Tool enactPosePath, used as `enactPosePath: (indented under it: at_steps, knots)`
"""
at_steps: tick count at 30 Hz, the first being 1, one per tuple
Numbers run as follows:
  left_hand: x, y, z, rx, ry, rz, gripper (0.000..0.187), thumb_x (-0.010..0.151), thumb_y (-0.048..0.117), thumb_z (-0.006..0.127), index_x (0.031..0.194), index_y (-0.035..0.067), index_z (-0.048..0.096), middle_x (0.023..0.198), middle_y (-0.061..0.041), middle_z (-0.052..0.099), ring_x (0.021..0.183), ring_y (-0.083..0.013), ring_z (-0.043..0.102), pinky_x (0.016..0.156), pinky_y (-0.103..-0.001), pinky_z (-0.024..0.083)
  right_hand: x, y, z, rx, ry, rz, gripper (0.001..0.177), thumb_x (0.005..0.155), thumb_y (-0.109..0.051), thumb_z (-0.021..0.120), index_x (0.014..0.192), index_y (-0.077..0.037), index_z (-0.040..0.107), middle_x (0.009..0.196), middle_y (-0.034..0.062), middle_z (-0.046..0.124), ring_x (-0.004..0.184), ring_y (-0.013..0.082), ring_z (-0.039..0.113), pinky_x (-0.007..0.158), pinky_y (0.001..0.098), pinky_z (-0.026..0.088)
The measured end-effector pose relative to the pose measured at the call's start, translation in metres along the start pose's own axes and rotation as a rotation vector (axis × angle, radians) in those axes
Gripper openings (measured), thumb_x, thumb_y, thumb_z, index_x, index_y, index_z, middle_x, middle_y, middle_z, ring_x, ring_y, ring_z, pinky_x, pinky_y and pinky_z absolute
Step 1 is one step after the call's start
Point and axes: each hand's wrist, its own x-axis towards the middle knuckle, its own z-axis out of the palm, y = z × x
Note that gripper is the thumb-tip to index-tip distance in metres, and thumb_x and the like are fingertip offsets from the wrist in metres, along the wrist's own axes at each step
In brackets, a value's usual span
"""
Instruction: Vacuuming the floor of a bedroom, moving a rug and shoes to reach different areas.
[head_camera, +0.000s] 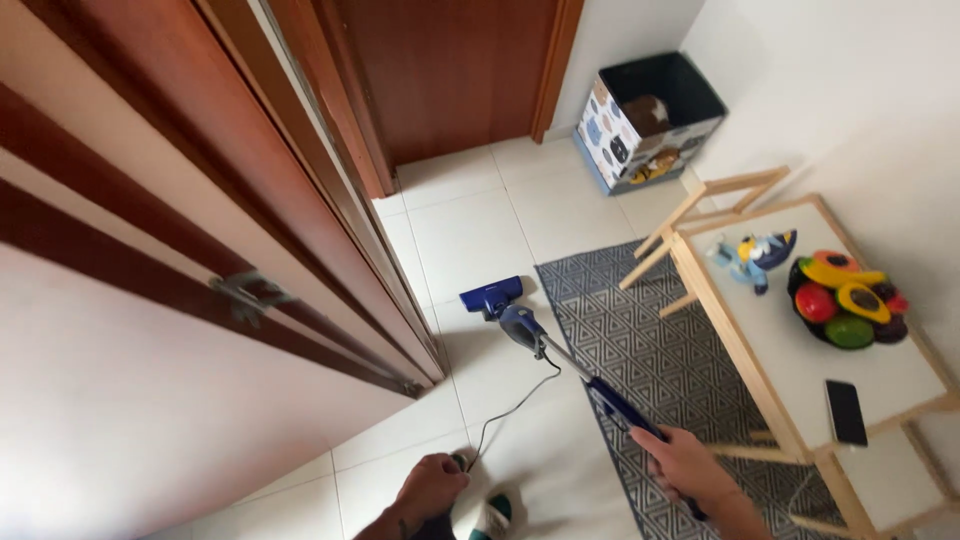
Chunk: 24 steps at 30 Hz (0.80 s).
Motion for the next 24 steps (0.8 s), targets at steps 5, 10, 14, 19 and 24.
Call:
enactPosePath:
  at_steps: [5, 10, 14, 19, 24]
  knots:
    - [0.035, -0.006, -0.025, 0.015, 0.009, 0.042, 0.016, 0.103, 0.034, 0.076, 0.102, 0.020, 0.083, 0.104, 0.003, 0.081, 0.100, -0.0129, 0.073, 0.094, -0.029, 0.062, 0.066, -0.029, 0.048, 0.097, -0.120, -0.261, 0.040, 0.121, -0.025, 0.073, 0.107, 0.012, 0.077, 0.081, 0.0203, 0.070, 0.051, 0.0240, 0.050, 0.046, 0.0405, 0.039]
    - [0.064, 0.008, -0.061, 0.048, 0.010, 0.058, 0.024, 0.109, 0.041, 0.078, 0.112, 0.017, 0.081, 0.110, 0.001, 0.079, 0.104, -0.0123, 0.073, 0.096, -0.030, 0.064, 0.107, -0.058, 0.099, 0.123, -0.105, -0.245, 0.033, 0.122, -0.030, 0.071, 0.119, 0.002, 0.076, 0.079, 0.0156, 0.066, 0.048, 0.0241, 0.050, 0.042, 0.0422, 0.039]
    - [0.073, 0.017, -0.086, 0.038, 0.094, 0.064, 0.025, 0.100, 0.042, 0.082, 0.108, 0.018, 0.085, 0.102, 0.003, 0.083, 0.099, -0.0105, 0.077, 0.092, -0.028, 0.065, 0.170, -0.080, 0.133, 0.209, -0.119, -0.324, 0.040, 0.119, -0.036, 0.074, 0.116, 0.004, 0.073, 0.070, 0.0173, 0.060, 0.040, 0.0230, 0.040, 0.036, 0.0434, 0.032]
    - [0.109, 0.028, -0.084, -0.007, 0.140, -0.075, 0.023, 0.105, 0.041, 0.084, 0.118, 0.022, 0.086, 0.113, 0.005, 0.087, 0.110, -0.0095, 0.082, 0.103, -0.026, 0.068, 0.240, -0.110, 0.152, 0.111, -0.154, -0.267, 0.042, 0.118, -0.043, 0.074, 0.119, -0.001, 0.074, 0.068, 0.0101, 0.054, 0.041, 0.0219, 0.038, 0.037, 0.0430, 0.031]
    - [0.147, 0.012, -0.035, -0.036, 0.252, -0.048, 0.022, 0.109, 0.044, 0.088, 0.121, 0.025, 0.085, 0.110, 0.007, 0.093, 0.105, -0.0015, 0.090, 0.104, -0.018, 0.077, 0.239, -0.141, 0.166, -0.192, -0.157, -0.198, 0.047, 0.122, -0.053, 0.064, 0.130, -0.009, 0.078, 0.075, 0.0037, 0.063, 0.053, 0.0154, 0.053, 0.050, 0.0332, 0.040]
